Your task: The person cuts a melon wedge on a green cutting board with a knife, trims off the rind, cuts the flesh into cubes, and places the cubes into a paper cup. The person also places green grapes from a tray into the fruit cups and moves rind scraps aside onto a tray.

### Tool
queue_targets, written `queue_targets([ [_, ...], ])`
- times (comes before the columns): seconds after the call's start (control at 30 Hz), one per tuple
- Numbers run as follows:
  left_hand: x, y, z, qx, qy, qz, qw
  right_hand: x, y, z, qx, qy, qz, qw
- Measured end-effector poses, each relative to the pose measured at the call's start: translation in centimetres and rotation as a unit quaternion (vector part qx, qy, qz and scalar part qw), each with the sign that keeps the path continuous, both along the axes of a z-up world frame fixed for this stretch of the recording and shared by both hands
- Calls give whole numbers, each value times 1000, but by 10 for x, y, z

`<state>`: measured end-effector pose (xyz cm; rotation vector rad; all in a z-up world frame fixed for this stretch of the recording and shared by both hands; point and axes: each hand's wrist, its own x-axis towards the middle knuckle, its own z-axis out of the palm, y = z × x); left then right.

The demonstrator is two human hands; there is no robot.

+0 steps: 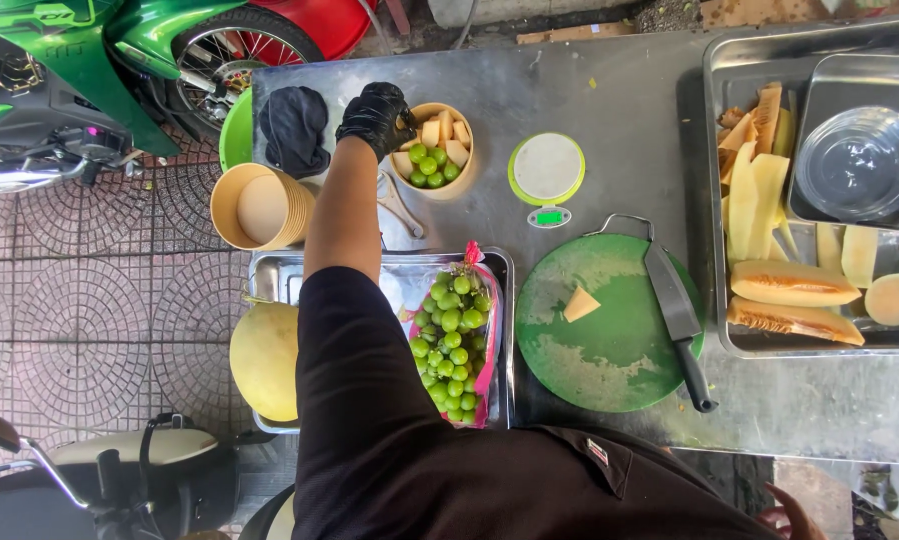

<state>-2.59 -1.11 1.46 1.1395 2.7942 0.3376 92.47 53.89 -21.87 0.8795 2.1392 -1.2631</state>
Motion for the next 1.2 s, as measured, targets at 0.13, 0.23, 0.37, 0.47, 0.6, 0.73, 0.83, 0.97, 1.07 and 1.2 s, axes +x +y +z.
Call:
queue_targets([
  [0.13, 2, 12, -12, -71, 45, 46, 995, 0, -5, 2, 8, -16, 38, 999],
  [0.23, 9, 26, -7, 2, 42, 68, 997, -4, -10, 1, -12, -79, -13, 997],
  [0.37, 12, 45, -20, 17, -33, 49, 998, -7, -19, 3, 54, -65, -5, 996],
  [0.47, 12, 52, -24, -16, -60, 102, 993, -1, -23, 0, 41, -92, -45, 994],
  [0.6, 2, 43, -37, 10, -109, 198, 974, 7, -23, -8, -52, 4, -60, 997],
  [0.73, -4, 36, -56, 62, -160, 202, 964, 8, -33, -8, -41, -23, -66, 997],
  [0.83, -3, 35, -51, 85, -124, 145, 978, -8, -44, 5, -24, -28, -72, 997],
  [0.97, 6, 44, -39, 41, -86, 160, 982, -37, -62, 47, 73, -68, -59, 993],
  [1.07, 18, 49, -24, 49, -17, 136, 989, -52, -78, 78, 131, -6, -39, 991],
  [1.2, 38, 22, -11, 178, 75, 124, 973, -73, -84, 108, 211, 7, -40, 977],
])
